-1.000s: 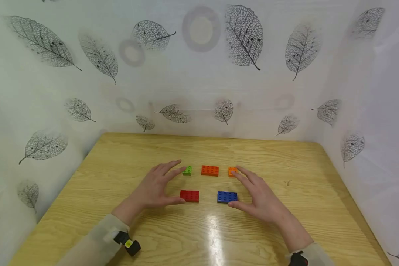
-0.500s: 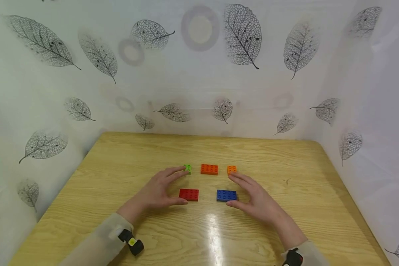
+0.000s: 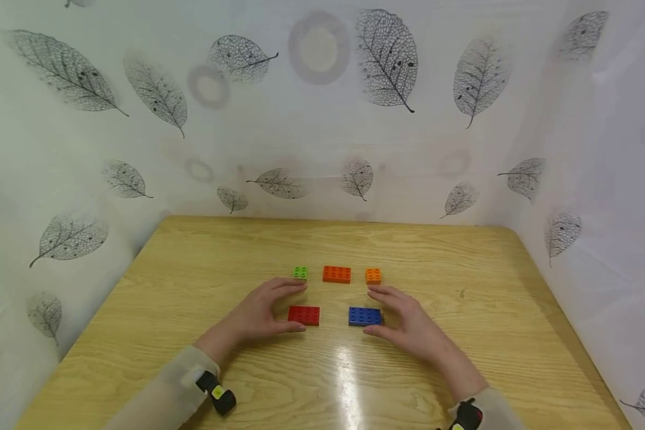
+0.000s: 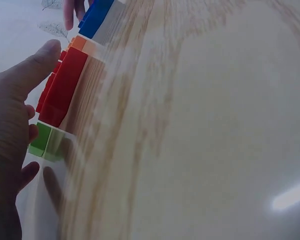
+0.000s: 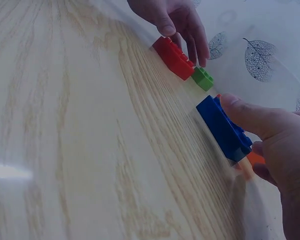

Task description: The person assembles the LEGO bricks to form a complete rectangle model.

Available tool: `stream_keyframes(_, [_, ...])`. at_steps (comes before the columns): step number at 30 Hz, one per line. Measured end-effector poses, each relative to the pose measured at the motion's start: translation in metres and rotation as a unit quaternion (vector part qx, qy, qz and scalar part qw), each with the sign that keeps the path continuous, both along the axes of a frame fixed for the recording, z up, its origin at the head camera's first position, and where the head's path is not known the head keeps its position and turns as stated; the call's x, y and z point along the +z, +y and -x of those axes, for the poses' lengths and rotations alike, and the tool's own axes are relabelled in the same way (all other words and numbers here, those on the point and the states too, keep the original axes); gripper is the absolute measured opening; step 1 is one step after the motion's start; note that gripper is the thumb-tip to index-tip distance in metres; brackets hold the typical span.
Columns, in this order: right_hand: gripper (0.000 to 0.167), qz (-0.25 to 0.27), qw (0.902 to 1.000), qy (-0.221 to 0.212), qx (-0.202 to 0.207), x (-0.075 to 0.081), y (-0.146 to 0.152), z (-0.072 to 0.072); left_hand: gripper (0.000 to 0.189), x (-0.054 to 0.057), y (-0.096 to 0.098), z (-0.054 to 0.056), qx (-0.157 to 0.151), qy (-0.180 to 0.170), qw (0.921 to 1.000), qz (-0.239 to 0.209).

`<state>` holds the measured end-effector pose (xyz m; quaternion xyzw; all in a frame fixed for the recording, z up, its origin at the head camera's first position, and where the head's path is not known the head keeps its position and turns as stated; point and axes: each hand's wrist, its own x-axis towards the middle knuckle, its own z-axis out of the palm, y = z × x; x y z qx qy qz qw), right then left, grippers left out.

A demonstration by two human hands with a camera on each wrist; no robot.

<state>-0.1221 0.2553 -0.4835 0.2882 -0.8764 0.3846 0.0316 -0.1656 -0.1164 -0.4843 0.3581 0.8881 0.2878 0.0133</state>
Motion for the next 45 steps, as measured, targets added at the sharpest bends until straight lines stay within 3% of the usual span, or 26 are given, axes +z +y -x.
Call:
stream_keyframes(8, [0.059, 0.024, 0.9997, 0.002, 0.0, -0.009, -0.001, 0.002, 0.073, -0.003, 0.003, -0.002, 0.008, -0.042, 0.9989, -0.019])
stream_keyframes(15, [0.046, 0.03, 0.9993, -0.013, -0.015, -0.01, 0.0, -0.001, 0.062, -0.006, 0.007, 0.0, -0.005, -0.084, 0.9949, -0.055])
stream_keyframes(21, [0.036, 0.03, 0.999, -0.025, -0.024, -0.011, 0.001, -0.004, 0.053, -0.007, 0.012, 0.001, -0.02, -0.087, 0.9941, -0.061])
stream_keyframes(32, [0.031, 0.029, 0.9991, -0.022, -0.022, -0.013, 0.0, -0.004, 0.038, -0.008, 0.017, 0.003, -0.035, -0.076, 0.9933, -0.08])
stream_keyframes(45, [0.028, 0.019, 0.9984, -0.054, 0.001, -0.011, -0.018, 0.004, 0.038, -0.006, 0.016, -0.001, -0.005, -0.113, 0.9902, -0.081])
